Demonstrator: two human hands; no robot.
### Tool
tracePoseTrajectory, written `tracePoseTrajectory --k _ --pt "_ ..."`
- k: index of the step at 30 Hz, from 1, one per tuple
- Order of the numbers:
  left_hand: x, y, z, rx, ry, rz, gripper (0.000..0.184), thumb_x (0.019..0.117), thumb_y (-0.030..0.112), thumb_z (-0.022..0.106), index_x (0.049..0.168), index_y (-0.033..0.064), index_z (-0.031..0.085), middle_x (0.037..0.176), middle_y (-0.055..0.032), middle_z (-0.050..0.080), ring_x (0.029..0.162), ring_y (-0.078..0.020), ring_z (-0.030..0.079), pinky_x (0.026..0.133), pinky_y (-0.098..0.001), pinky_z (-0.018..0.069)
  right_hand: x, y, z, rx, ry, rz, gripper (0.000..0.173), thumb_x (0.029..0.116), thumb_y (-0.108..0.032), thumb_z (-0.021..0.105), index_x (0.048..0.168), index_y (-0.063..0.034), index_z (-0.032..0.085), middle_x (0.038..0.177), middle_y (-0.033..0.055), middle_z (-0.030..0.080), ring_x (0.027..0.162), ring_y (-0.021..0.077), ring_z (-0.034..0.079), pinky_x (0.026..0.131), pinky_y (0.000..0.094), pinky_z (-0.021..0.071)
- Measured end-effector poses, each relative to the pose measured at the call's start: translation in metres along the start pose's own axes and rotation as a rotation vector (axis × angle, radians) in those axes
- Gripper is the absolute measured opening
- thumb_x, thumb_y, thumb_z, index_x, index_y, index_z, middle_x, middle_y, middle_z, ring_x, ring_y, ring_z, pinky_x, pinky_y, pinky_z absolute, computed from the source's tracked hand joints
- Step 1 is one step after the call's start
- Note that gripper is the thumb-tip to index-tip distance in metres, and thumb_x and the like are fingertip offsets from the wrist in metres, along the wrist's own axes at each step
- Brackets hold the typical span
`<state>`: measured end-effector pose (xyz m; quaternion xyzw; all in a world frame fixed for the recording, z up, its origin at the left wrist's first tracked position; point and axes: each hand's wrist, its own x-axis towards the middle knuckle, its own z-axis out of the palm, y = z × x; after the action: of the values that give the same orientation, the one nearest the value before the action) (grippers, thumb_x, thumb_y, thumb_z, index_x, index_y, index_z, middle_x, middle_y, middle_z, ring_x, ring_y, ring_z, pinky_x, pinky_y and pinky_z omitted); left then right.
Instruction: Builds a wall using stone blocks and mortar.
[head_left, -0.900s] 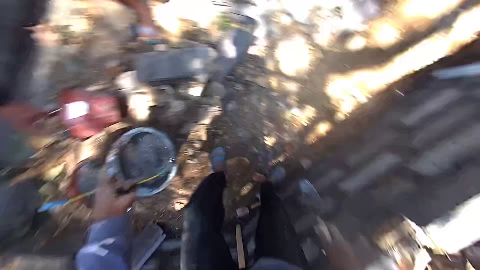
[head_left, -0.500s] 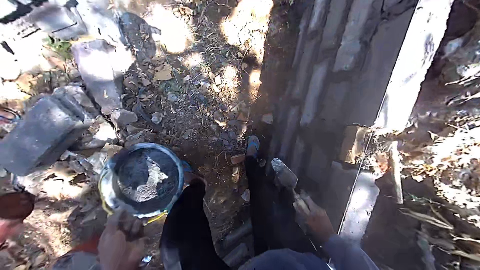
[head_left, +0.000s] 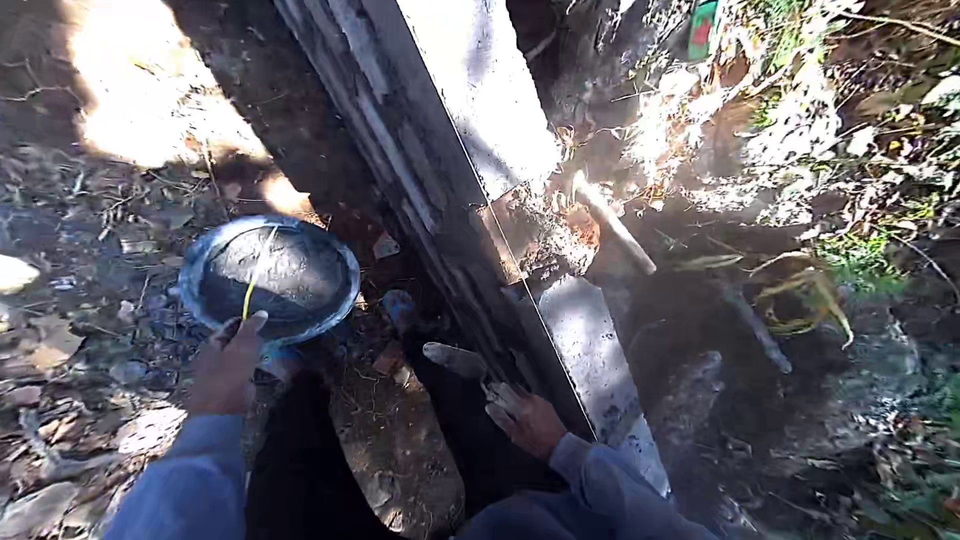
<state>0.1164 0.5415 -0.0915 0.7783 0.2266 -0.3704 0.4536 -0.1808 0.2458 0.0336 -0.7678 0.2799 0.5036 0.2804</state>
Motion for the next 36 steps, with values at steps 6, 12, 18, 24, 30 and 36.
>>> tracePoseTrajectory --k 6,12,18,24,30,36 --pt "0.105 0.043 0.06 0.181 -0.154 0.098 0.046 0.104 0.04 0.058 0.13 0.0022 0.06 0.096 -0.009 0.058 0.074 -0.0133 0.051 0.071 -0.0361 0.047 0.04 -0.043 0.007 0.271 0.093 0.07 0.052 0.1026 -0.038 0.054 0.143 -0.0058 0.054 0.13 0.0207 0.066 0.118 0.0354 0.066 0.102 0.0562 0.0507" --pt "0.15 0.033 0.077 0.236 -0.165 0.075 0.051 0.1042 0.046 0.054 0.135 0.0048 0.058 0.106 -0.0167 0.061 0.081 -0.0211 0.058 0.077 -0.0445 0.051 0.051 -0.117 0.02 0.626 0.63 -0.248 0.041 0.1001 -0.036 0.06 0.112 0.0021 0.068 0.079 0.0089 0.068 0.067 0.0146 0.064 0.064 0.0365 0.0571" --pt "0.181 0.025 0.066 0.263 -0.115 0.091 0.049 0.1062 0.043 0.051 0.134 0.0035 0.057 0.103 -0.0142 0.063 0.083 -0.0185 0.061 0.08 -0.0411 0.0522 0.056 -0.148 -0.025 0.953 0.866 -0.619 0.03 0.1036 -0.037 0.06 0.098 -0.0076 0.061 0.071 -0.0025 0.057 0.059 0.0003 0.052 0.054 0.0179 0.0466" --pt "0.12 0.052 0.088 0.497 0.103 0.411 0.081 0.0966 0.044 0.06 0.157 0.001 0.029 0.159 -0.0312 0.03 0.149 -0.0466 0.029 0.12 -0.0609 0.0263 0.019 -0.099 -0.143 1.158 1.141 -0.719 0.016 0.1006 -0.037 0.063 0.101 -0.0247 0.073 0.083 -0.0069 0.07 0.081 0.0104 0.069 0.087 0.0365 0.0594" --pt "-0.041 0.089 0.224 0.036 -0.528 0.437 0.089 0.096 0.039 0.068 0.164 0.0106 0.019 0.169 -0.0127 0.021 0.149 -0.0268 0.039 0.116 -0.0508 0.0431 0.032 -0.042 -0.173 0.897 1.223 -0.657 0.022 0.1043 -0.036 0.058 0.121 -0.0252 0.069 0.118 -0.0057 0.073 0.115 0.0138 0.067 0.102 0.0391 0.0558" --pt "-0.074 0.09 0.273 0.142 -0.444 0.517 0.097 0.0942 0.039 0.071 0.165 0.0092 0.012 0.171 -0.0106 0.02 0.153 -0.0235 0.03 0.123 -0.0475 0.0302 0.052 -0.013 -0.144 0.83 1.111 -0.517 0.013 0.1029 -0.024 0.061 0.107 -0.0248 0.073 0.102 -0.0205 0.074 0.102 -0.0089 0.066 0.092 0.0175 0.0556"
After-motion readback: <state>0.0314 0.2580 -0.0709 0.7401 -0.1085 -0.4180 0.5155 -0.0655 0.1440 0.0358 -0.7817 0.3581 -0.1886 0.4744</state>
